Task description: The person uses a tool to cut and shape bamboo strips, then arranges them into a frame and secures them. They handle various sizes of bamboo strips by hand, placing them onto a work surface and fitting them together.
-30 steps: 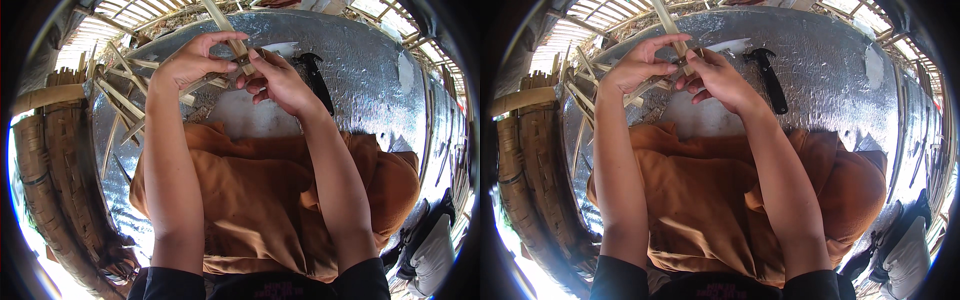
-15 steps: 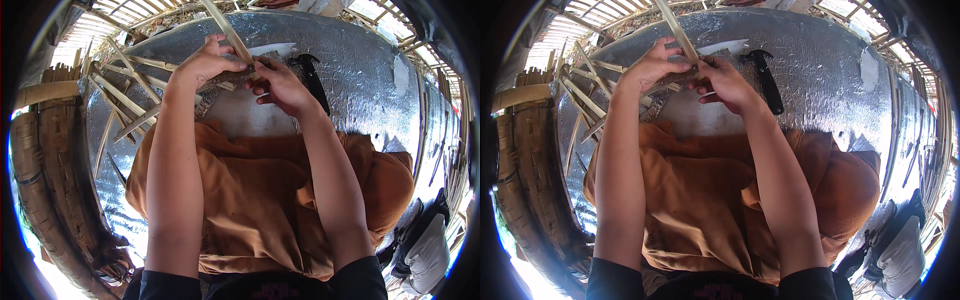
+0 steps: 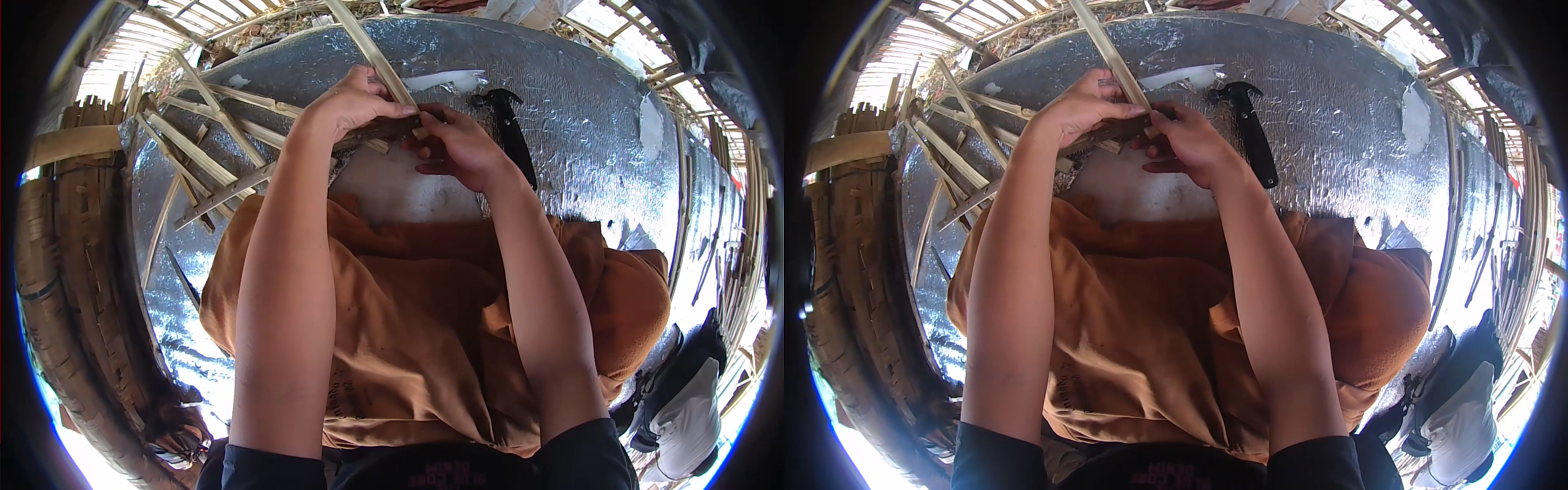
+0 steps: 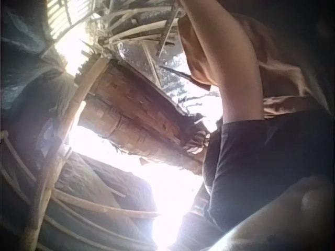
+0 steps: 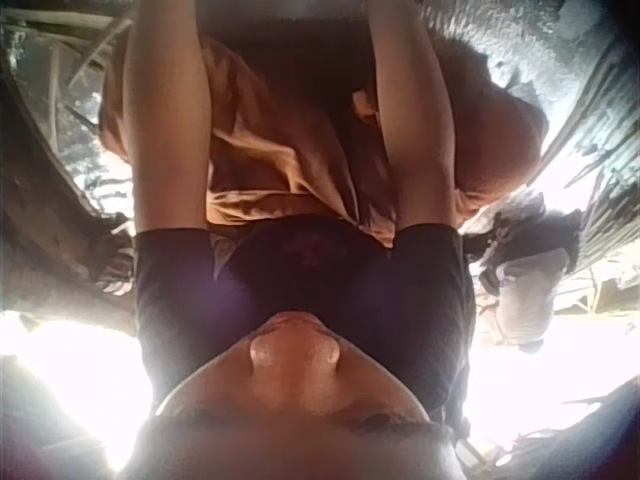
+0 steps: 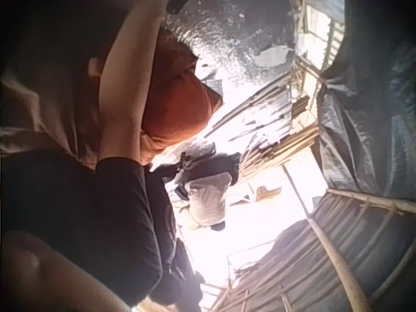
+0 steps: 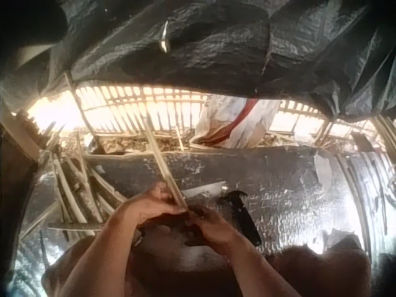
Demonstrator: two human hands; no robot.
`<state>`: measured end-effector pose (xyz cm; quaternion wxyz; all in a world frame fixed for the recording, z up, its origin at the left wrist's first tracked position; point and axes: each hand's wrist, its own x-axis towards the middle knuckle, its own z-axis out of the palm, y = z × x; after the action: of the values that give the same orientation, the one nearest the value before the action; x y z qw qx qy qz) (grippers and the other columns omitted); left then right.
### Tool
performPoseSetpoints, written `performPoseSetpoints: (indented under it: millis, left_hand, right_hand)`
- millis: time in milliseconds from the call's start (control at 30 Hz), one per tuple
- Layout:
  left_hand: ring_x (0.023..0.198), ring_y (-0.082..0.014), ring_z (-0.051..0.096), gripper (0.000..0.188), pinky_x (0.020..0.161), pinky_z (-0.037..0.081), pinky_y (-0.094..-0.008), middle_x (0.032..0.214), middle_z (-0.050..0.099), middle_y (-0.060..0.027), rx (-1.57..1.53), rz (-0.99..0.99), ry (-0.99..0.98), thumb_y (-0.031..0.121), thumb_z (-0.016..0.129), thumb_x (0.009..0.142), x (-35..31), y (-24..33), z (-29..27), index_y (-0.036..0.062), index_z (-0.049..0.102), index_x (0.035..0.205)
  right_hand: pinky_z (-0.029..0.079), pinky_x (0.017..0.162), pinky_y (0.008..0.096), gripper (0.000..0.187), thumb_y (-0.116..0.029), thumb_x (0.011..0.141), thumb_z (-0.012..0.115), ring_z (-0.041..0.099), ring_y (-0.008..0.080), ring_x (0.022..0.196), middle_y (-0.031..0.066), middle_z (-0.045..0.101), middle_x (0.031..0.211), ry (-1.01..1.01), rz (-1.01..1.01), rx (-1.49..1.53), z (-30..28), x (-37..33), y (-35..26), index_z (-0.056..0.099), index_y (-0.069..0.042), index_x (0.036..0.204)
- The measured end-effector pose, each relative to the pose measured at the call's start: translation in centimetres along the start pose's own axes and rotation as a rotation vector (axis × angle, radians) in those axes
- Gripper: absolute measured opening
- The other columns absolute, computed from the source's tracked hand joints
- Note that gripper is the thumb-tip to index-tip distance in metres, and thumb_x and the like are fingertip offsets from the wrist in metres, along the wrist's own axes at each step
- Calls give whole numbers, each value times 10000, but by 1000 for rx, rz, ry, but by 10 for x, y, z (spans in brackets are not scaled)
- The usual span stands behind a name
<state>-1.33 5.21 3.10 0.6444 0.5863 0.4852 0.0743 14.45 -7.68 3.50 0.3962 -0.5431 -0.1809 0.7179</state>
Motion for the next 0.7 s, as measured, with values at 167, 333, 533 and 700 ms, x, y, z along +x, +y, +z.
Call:
performPoseSetpoints:
  millis: [167, 333, 533, 700]
  left_hand:
    - [1072, -193, 639, 783, 889, 514, -321, 1179, 651, -108, 99, -63, 181, 252, 819, 850, 9, 1, 4, -10, 336, 1407]
    - [1004, -198, 654, 973, 888, 510, -323, 1095, 676, -120, 272, -17, 165, 338, 865, 790, 12, -3, 9, -61, 269, 1447]
    - [1030, -199, 641, 1002, 939, 468, -290, 1099, 669, -91, 281, 97, 82, 182, 881, 746, -1, 4, 11, -34, 234, 1480]
    - [1044, -180, 635, 821, 953, 466, -293, 1136, 645, -76, 214, 142, -102, 39, 845, 738, -2, -1, -1, 91, 402, 1426]
  right_hand:
    - [576, 772, 369, 335, -315, 1059, 496, 608, 82, 731, 61, 715, 1029, 13, -3, -35, 4, 0, -1, 514, -132, 1339]
    - [595, 740, 362, 320, -294, 1061, 493, 657, 116, 755, 92, 725, 1034, 25, -8, -60, 0, 4, 2, 516, -114, 1324]
    - [613, 679, 366, 315, -262, 1049, 516, 722, 196, 793, 142, 728, 985, 56, -32, -110, -2, 5, 0, 520, -69, 1297]
    - [617, 638, 366, 352, -240, 1028, 560, 738, 234, 778, 176, 729, 942, 79, -42, -132, -1, 5, -1, 502, -12, 1291]
